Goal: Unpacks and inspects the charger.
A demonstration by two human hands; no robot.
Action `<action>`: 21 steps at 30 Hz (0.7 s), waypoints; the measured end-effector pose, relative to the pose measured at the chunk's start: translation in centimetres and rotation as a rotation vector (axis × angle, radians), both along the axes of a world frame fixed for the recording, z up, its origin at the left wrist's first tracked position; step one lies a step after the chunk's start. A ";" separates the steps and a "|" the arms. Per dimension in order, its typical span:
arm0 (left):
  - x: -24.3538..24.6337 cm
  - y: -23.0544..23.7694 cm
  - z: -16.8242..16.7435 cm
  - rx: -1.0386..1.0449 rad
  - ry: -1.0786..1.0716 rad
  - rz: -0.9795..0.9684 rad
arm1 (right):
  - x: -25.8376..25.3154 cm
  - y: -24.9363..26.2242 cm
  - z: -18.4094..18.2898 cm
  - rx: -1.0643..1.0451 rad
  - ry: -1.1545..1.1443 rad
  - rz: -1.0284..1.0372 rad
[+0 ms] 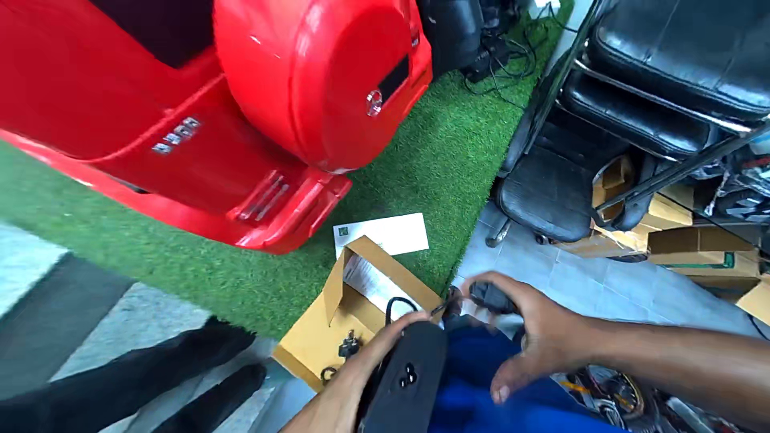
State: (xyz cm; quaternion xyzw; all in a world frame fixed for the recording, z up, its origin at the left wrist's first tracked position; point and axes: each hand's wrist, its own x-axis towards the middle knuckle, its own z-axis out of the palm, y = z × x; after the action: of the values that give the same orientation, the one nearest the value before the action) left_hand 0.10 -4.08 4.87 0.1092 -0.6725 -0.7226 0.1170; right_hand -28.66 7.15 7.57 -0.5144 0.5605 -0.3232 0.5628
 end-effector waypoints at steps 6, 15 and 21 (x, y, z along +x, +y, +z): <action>0.0 0.2 -6.9 0.488 0.454 0.442 | 4.7 -3.2 -10.1 -0.117 -0.408 -0.156; 1.4 -1.3 -10.8 0.841 0.795 0.612 | 3.5 -9.0 -21.4 -0.044 -0.179 0.215; 3.3 -2.1 -3.9 0.738 0.837 0.392 | 6.3 -11.9 -22.3 0.080 -0.613 -0.625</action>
State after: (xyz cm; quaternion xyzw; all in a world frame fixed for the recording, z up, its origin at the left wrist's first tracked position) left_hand 3.39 -6.15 1.02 -0.0293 -0.2407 -0.8553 0.4580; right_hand -22.34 -4.75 -14.71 -0.1785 0.5084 -0.5935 0.5978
